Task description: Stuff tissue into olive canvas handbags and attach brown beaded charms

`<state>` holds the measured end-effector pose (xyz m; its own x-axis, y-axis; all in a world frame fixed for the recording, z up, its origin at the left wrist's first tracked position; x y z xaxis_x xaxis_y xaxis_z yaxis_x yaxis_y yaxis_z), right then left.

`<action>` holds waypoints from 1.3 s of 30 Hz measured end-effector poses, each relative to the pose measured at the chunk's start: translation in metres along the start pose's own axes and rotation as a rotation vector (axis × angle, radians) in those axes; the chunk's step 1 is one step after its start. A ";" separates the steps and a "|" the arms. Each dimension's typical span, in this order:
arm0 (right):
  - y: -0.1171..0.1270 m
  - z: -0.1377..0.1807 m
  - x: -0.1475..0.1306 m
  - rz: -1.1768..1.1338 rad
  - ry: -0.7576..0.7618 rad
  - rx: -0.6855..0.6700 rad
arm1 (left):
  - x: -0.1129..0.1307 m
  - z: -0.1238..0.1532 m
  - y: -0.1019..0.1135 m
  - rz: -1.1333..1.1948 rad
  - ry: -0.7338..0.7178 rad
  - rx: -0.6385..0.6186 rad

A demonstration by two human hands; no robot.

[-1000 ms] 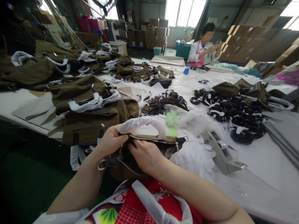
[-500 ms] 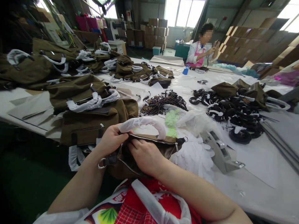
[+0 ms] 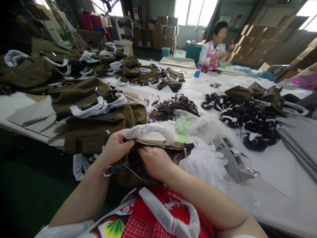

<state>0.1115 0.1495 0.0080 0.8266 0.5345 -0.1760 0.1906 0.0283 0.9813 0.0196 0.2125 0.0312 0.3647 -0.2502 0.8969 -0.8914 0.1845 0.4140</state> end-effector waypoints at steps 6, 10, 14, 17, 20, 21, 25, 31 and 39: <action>0.060 0.050 -0.031 -0.102 0.226 0.161 | -0.005 0.017 -0.007 -0.214 0.020 -0.279; 0.141 0.104 0.023 -0.126 0.074 0.756 | -0.011 0.016 -0.001 -0.297 0.003 -0.287; 0.132 0.128 0.143 0.014 -0.518 0.911 | -0.016 0.010 0.022 -0.373 0.017 -0.186; 0.063 0.105 0.209 0.062 -0.764 0.350 | -0.030 0.010 0.045 -0.413 0.115 -0.127; -0.009 0.094 0.227 0.078 -0.794 -0.092 | -0.048 0.013 0.057 -0.357 0.247 -0.145; -0.025 0.091 0.227 0.084 -0.797 -0.147 | -0.052 0.014 0.058 -0.334 0.278 -0.157; -0.069 0.086 0.223 0.146 -0.841 -0.240 | -0.057 0.016 0.063 -0.327 0.355 -0.123; -0.088 0.089 0.226 0.176 -0.827 -0.312 | -0.061 0.031 0.063 -0.151 0.499 -0.151; -0.069 0.103 0.229 0.175 -0.869 -0.263 | -0.061 0.044 0.088 -0.344 0.489 -0.054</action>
<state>0.3419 0.1828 -0.1081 0.9595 -0.2689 0.0841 -0.0134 0.2547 0.9669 -0.0928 0.2020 0.0056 0.7229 0.1596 0.6722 -0.6898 0.2216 0.6893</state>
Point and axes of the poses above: each hand's wrist, its own z-axis away from the middle knuckle, its own y-axis out of the back of the hand, x = y × z, the point moved 10 cm from there along -z, towards the middle knuckle, and after that the axes turned 5 degrees about z, right-handed, at the moved point
